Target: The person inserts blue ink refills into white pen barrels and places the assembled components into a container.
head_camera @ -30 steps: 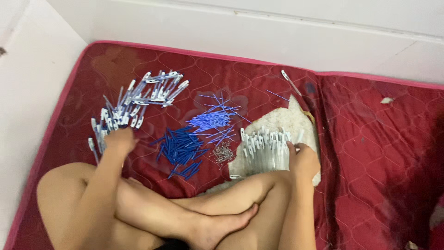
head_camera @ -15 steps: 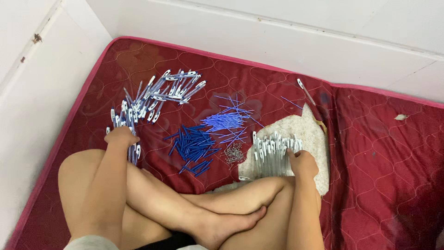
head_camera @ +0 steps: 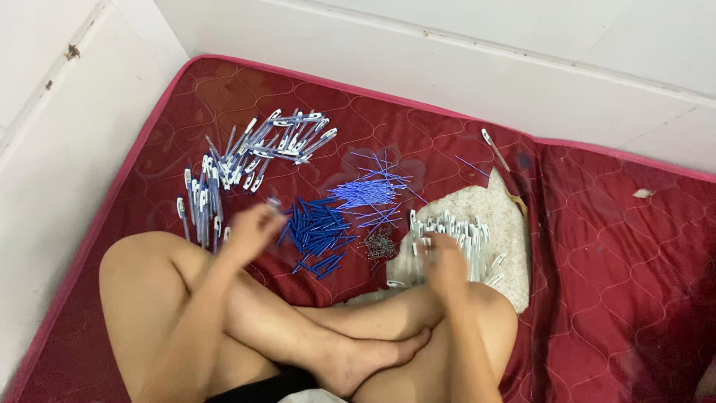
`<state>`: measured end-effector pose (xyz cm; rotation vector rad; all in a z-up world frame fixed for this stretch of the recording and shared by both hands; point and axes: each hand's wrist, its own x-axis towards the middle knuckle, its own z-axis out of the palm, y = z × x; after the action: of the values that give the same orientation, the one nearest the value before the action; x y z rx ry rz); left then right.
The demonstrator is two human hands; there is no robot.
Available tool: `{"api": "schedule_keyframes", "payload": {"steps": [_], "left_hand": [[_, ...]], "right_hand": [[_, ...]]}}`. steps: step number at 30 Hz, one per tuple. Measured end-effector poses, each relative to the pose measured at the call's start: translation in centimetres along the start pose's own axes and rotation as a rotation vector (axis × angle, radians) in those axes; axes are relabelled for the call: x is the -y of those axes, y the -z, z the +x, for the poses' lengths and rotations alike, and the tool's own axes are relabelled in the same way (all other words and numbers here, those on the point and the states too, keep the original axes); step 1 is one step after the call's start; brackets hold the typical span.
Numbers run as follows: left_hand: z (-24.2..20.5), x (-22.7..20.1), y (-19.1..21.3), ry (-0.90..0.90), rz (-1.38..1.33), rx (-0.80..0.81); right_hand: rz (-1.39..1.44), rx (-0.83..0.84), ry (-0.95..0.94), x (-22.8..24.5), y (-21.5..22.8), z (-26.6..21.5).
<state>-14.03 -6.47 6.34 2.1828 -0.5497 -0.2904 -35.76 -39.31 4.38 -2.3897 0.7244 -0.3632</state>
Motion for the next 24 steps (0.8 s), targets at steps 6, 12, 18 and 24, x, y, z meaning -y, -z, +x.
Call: {"api": "schedule_keyframes", "payload": {"steps": [6,12,18,24], "left_hand": [[-3.5,2.6,-15.5,0.082,-0.814,0.337],[-2.5,2.9,-14.8,-0.116,-0.439,0.214],[-2.6,2.0,-13.2,-0.232,-0.132,0.165],[-2.0,4.3,-16.6,-0.063,-0.454,0.211]], "right_hand": [[0.289,0.542,0.173,9.5,-3.5,-3.6],[0.197,0.479,0.170,4.8,-6.1,-3.2],[0.080,0.532,0.212,3.1,-7.9,-2.7],[0.017,0.438,0.265,2.4,-8.7,-2.8]]}}
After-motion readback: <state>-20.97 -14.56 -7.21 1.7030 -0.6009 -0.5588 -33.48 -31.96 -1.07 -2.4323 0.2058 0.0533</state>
